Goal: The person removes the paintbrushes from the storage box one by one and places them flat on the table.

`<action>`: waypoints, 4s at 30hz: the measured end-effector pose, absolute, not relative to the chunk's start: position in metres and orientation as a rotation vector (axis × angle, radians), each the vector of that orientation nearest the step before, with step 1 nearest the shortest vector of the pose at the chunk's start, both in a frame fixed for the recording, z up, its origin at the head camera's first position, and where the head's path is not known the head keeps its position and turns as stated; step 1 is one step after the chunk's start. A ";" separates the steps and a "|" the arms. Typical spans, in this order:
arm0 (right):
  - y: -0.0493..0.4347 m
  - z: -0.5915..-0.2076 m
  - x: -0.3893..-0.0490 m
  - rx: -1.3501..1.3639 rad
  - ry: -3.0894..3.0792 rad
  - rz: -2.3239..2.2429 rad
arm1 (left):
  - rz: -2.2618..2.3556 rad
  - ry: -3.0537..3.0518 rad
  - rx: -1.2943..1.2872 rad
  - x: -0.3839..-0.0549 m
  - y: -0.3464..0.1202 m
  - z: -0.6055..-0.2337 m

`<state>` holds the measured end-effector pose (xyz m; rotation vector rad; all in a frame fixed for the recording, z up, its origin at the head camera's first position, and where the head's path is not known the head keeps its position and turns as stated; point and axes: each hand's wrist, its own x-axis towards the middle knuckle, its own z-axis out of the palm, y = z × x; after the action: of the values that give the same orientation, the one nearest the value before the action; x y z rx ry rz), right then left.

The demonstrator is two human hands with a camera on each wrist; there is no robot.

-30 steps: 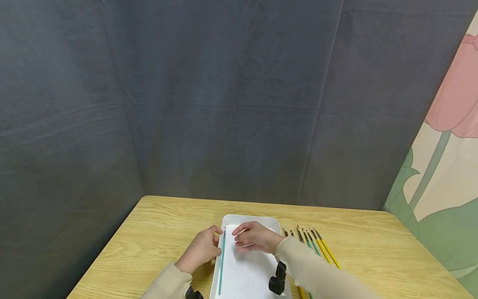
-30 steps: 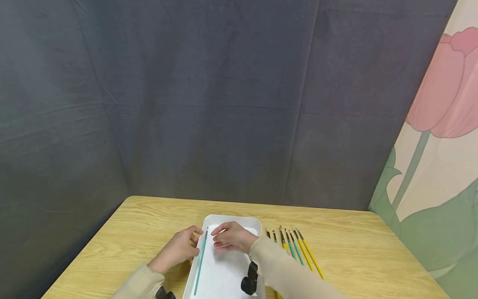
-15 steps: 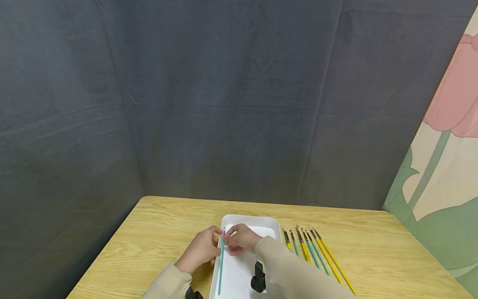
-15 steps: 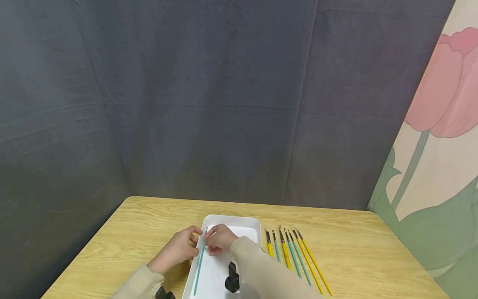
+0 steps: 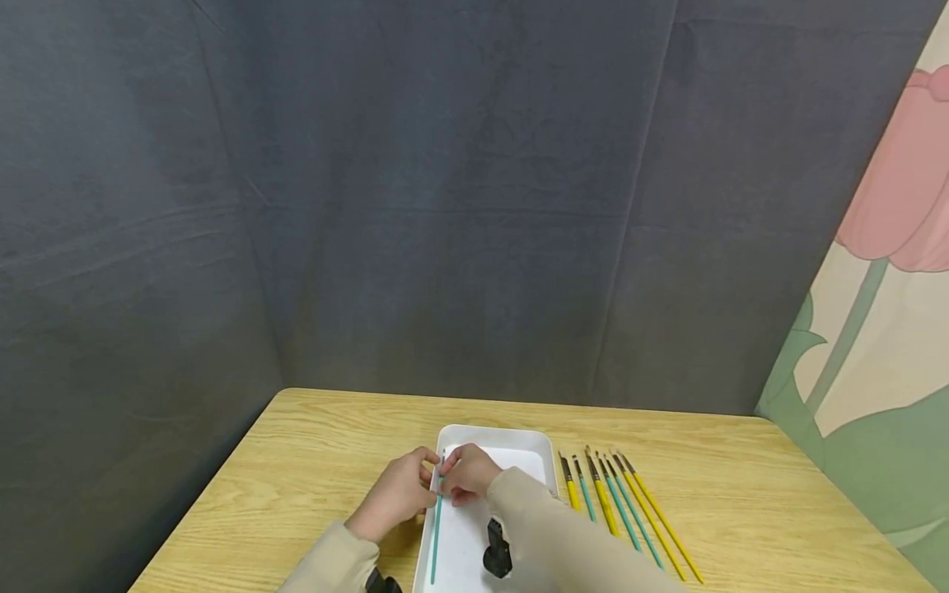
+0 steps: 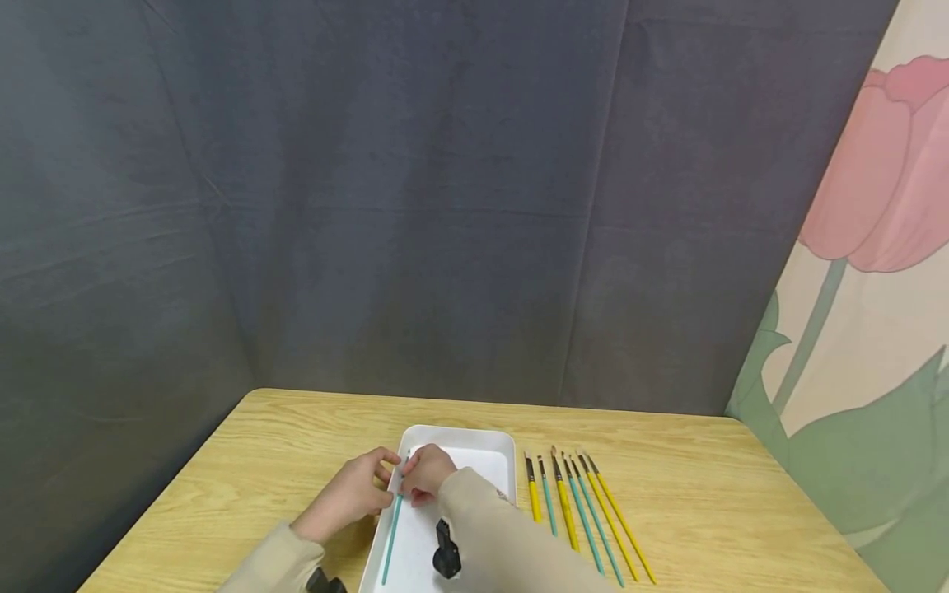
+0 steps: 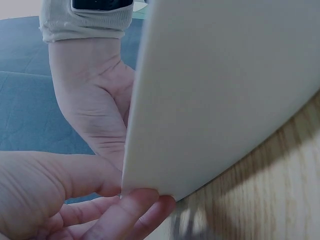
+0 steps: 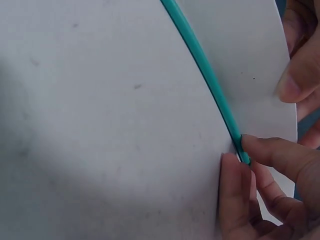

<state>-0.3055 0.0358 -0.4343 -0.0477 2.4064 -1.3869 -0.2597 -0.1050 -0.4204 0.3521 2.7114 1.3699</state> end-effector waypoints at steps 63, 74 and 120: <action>0.041 -0.420 -0.306 -0.122 2.422 -1.266 | 1.367 2.719 0.340 -0.261 -0.104 -0.421; 0.066 -0.420 -0.308 -0.140 2.244 -1.427 | 1.405 2.701 0.348 -0.260 -0.105 -0.423; 0.366 -0.397 -0.302 -0.313 1.935 -1.636 | 1.351 2.685 0.299 -0.258 -0.105 -0.418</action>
<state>-0.3018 0.3663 -0.3967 -0.3133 1.9347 -1.6355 -0.2579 -0.1052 -0.4181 0.2985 2.6854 1.3513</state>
